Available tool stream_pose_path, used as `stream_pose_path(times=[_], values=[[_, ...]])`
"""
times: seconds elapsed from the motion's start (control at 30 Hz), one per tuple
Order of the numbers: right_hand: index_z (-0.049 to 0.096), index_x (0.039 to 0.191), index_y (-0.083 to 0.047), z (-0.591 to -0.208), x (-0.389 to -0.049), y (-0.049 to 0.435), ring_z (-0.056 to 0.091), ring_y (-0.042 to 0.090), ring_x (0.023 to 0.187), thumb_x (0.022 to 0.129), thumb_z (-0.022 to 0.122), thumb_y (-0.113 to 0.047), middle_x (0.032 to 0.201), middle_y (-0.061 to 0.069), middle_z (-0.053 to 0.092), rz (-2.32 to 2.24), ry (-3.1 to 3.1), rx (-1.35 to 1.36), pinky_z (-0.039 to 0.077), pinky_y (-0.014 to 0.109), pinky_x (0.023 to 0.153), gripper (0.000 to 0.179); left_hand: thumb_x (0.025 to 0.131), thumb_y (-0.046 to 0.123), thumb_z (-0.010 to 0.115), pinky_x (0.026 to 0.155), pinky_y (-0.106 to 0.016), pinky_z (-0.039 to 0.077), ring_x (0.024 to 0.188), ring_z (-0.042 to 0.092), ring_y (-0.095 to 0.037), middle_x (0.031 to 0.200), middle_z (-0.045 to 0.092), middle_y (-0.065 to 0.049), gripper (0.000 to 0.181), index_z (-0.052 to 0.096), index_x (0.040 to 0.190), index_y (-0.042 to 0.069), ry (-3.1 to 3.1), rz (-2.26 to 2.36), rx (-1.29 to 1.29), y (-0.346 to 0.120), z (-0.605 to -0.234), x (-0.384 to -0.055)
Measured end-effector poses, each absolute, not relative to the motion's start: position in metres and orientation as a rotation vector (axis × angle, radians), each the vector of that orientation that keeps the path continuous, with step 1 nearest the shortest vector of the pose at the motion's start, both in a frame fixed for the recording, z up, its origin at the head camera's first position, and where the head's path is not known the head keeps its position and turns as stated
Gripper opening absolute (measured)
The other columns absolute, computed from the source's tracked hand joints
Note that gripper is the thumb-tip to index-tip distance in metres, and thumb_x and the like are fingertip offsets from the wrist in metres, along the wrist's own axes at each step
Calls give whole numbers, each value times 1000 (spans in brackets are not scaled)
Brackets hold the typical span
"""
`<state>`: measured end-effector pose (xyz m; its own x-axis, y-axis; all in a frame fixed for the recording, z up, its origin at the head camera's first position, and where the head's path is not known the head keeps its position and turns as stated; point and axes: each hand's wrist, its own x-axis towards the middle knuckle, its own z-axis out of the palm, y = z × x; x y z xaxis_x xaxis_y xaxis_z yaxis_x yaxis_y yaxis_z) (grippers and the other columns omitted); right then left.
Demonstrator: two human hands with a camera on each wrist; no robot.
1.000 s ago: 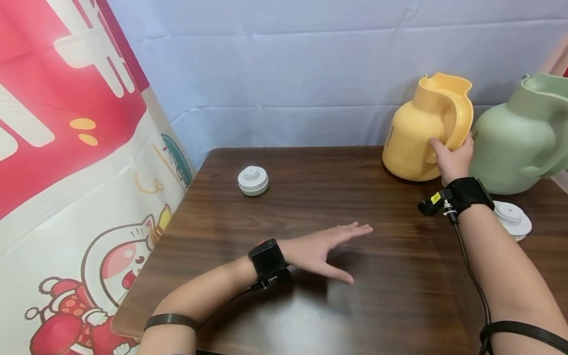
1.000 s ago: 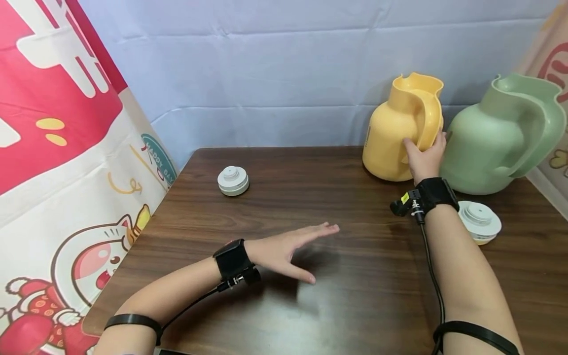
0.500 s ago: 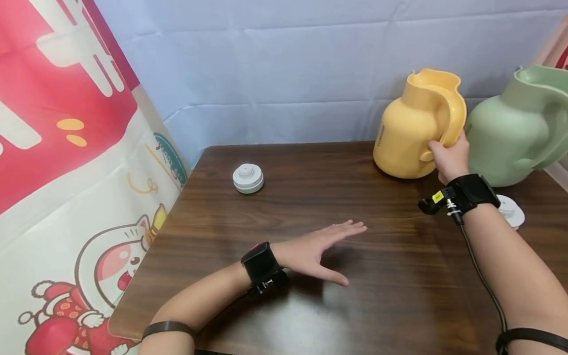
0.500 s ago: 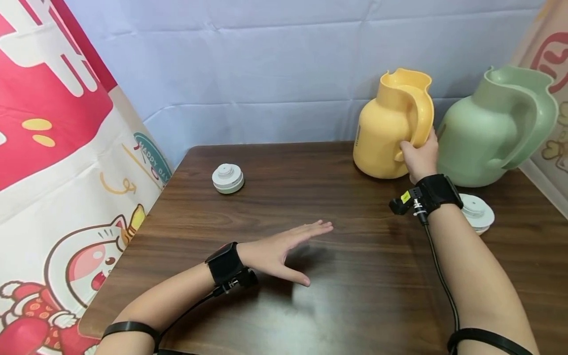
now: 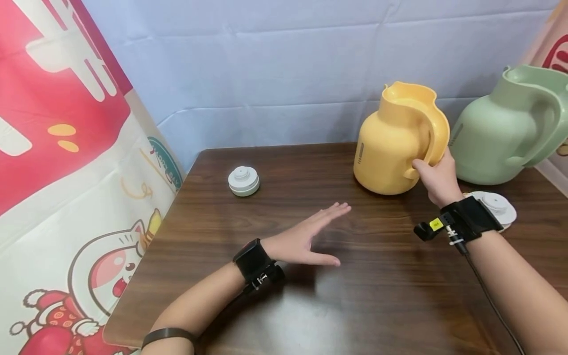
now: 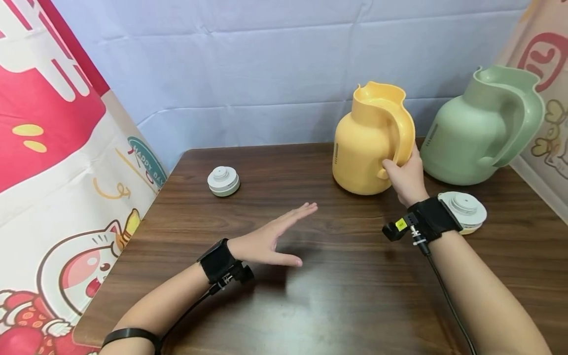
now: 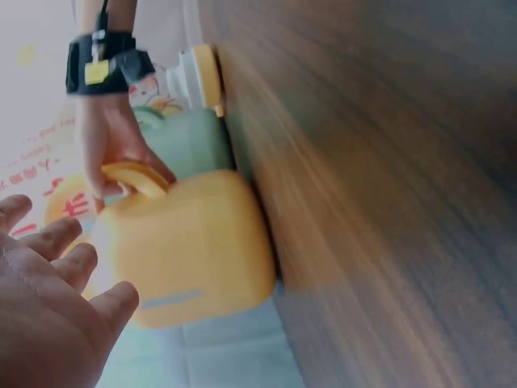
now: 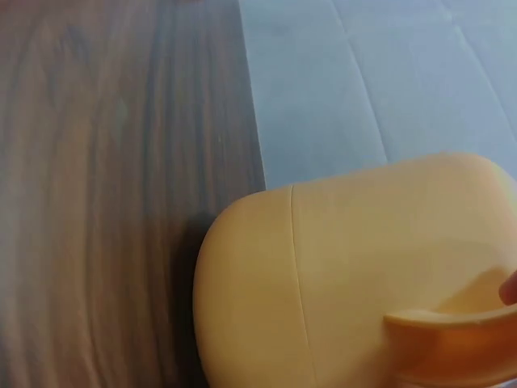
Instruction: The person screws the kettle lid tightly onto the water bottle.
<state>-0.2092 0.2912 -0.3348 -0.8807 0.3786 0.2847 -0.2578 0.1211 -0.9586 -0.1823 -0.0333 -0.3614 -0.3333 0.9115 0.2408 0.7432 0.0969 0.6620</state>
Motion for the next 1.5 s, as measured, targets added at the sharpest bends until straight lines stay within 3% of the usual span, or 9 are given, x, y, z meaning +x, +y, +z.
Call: stream_pose_path(times=[0.37,0.6,0.73,0.8,0.9,1.03,1.3,1.5], values=[[40,119,-14,-338,-180,268,48,12,93,84,49,10,109,3,42,1896,-1982,12,47,13,68,44,83,25,74,113,-41,1,143,-6,-15,158,0,3,97,9,153,16,2216,1121,1691,-33,-363,-190],[40,123,-13,-335,-163,257,48,11,95,88,49,6,111,3,44,1744,-2166,30,45,14,72,42,82,18,75,113,-42,0,143,-8,-16,158,-4,6,101,4,153,17,2240,1199,1671,-34,-362,-197],[38,129,-10,-333,-153,253,48,12,104,89,48,3,122,9,45,1706,-2265,52,44,14,75,43,83,17,74,112,-49,2,143,-11,-15,158,-9,7,103,-1,153,21,2256,1251,1604,-36,-361,-201],[35,136,-8,-333,-148,251,46,15,117,90,47,3,135,14,42,1703,-2303,86,43,13,78,49,85,23,72,111,-52,4,143,-12,-15,157,-11,6,100,-2,153,22,2262,1287,1569,-37,-361,-203],[27,148,-12,-332,-144,251,35,21,132,90,48,3,148,18,31,1684,-2352,172,40,11,83,64,89,45,62,111,-54,4,142,-13,-15,157,-14,4,95,-3,153,19,2284,1322,1549,-35,-360,-207],[21,152,-18,-333,-138,253,35,28,133,89,52,3,150,20,29,1556,-2446,265,37,7,86,73,85,69,46,110,-55,5,142,-15,-16,156,-18,1,99,-5,153,19,2305,1367,1517,-32,-360,-211],[26,150,-11,-332,-126,245,41,11,127,87,57,4,147,17,35,1495,-2518,327,39,8,85,72,82,74,43,110,-54,8,141,-15,-12,155,-21,0,103,-2,153,15,2370,1478,1430,-27,-348,-224],[29,147,-3,-334,-118,239,41,-5,119,86,58,7,142,21,40,1545,-2512,425,41,9,85,69,81,78,39,109,-57,10,141,-13,-8,156,-17,3,99,5,154,19,2307,1540,1355,-26,-337,-239]])
